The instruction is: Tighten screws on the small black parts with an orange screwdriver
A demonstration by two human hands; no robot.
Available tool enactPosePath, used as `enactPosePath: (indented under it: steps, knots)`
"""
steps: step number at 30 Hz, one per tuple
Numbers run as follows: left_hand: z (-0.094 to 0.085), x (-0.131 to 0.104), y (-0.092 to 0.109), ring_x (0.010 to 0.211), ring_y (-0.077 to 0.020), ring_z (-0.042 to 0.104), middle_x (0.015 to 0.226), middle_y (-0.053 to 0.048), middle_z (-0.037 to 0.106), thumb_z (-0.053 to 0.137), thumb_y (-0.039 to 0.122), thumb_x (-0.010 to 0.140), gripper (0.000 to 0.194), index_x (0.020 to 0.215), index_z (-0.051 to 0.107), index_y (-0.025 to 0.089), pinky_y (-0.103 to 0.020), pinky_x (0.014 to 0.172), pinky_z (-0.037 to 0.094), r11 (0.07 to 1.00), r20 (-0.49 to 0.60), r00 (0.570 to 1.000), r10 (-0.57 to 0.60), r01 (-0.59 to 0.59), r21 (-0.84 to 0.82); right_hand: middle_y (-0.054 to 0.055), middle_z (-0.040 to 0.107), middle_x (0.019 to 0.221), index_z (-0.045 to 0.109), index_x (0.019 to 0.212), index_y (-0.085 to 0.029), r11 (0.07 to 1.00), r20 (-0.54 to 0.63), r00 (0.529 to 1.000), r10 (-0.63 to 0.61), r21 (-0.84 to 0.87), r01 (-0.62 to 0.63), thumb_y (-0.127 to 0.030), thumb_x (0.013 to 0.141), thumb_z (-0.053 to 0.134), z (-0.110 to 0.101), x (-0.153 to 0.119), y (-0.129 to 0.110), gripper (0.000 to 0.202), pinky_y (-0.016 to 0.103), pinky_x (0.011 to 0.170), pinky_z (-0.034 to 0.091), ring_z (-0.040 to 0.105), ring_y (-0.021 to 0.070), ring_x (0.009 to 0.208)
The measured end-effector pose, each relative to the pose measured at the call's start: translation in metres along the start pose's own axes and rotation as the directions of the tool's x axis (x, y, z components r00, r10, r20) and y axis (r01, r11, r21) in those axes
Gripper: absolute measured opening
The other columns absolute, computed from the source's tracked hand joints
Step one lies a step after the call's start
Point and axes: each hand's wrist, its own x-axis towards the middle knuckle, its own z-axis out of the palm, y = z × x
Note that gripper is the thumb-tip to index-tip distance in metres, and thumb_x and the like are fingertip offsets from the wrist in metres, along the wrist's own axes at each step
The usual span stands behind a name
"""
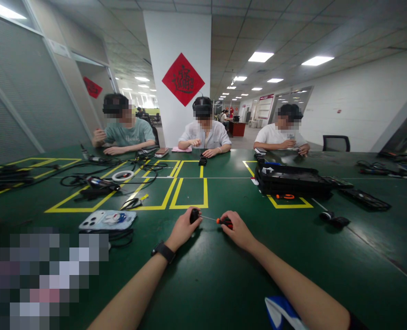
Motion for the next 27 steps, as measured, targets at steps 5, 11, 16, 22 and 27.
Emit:
enactPosePath:
  steps: [5, 11, 16, 22, 27]
  knots:
    - [-0.0005, -0.0007, 0.0016, 0.089, -0.0191, 0.061, 0.099, -0.004, 0.064, 0.051, 0.034, 0.077, 0.028, 0.103, 0.051, 0.023, -0.032, 0.082, 0.045, 1.0, 0.009, 1.0, 0.003, -0.004, 0.012, 0.004, 0.054, 0.093, 0.054, 0.093, -0.019, 0.999, -0.014, 0.999, 0.042, 0.006, -0.042, -0.019, 0.077, 0.055, 0.0015, 0.0002, 0.0008, 0.017, 0.031, 0.079, 0.038, 0.048, 0.0174, 0.088]
    - [0.0, -0.0006, -0.0001, 0.089, -0.019, 0.061, 0.099, -0.004, 0.064, 0.051, 0.033, 0.077, 0.028, 0.103, 0.051, 0.022, -0.032, 0.081, 0.045, 1.0, 0.01, 1.0, 0.006, -0.006, 0.021, 0.004, 0.054, 0.085, 0.057, 0.081, -0.017, 0.999, -0.006, 0.999, 0.039, -0.004, -0.039, -0.018, 0.082, 0.047, 0.0038, 0.001, 0.0048, 0.01, 0.03, 0.078, 0.038, 0.048, 0.0167, 0.085]
    - [0.0, -0.0004, -0.0006, 0.089, -0.0187, 0.061, 0.099, -0.004, 0.064, 0.051, 0.033, 0.077, 0.028, 0.103, 0.051, 0.022, -0.031, 0.081, 0.045, 1.0, 0.009, 1.0, 0.015, -0.016, 0.014, 0.003, 0.054, 0.088, 0.055, 0.086, -0.018, 1.0, -0.026, 1.0, 0.003, 0.004, -0.003, -0.015, 0.076, 0.055, 0.003, 0.0004, 0.0031, 0.011, 0.03, 0.079, 0.038, 0.047, 0.0172, 0.087]
    - [-0.0003, -0.0006, -0.0007, 0.09, -0.0186, 0.06, 0.099, -0.004, 0.064, 0.051, 0.033, 0.077, 0.029, 0.104, 0.05, 0.022, -0.031, 0.081, 0.045, 1.0, 0.015, 1.0, 0.012, -0.012, 0.007, 0.004, 0.055, 0.09, 0.055, 0.089, -0.019, 0.999, -0.019, 0.999, 0.032, 0.001, -0.032, -0.019, 0.074, 0.057, 0.0023, -0.0002, 0.0009, 0.015, 0.03, 0.076, 0.038, 0.048, 0.0178, 0.087]
    - [-0.0005, -0.0009, -0.0004, 0.091, -0.0186, 0.06, 0.1, -0.004, 0.064, 0.051, 0.033, 0.078, 0.028, 0.104, 0.05, 0.023, -0.032, 0.082, 0.044, 1.0, 0.023, 1.0, 0.015, -0.015, 0.016, 0.003, 0.055, 0.087, 0.057, 0.086, -0.018, 0.999, -0.021, 0.998, 0.054, 0.003, -0.054, -0.02, 0.081, 0.049, 0.002, 0.0004, 0.0028, 0.01, 0.03, 0.078, 0.037, 0.047, 0.0171, 0.087]
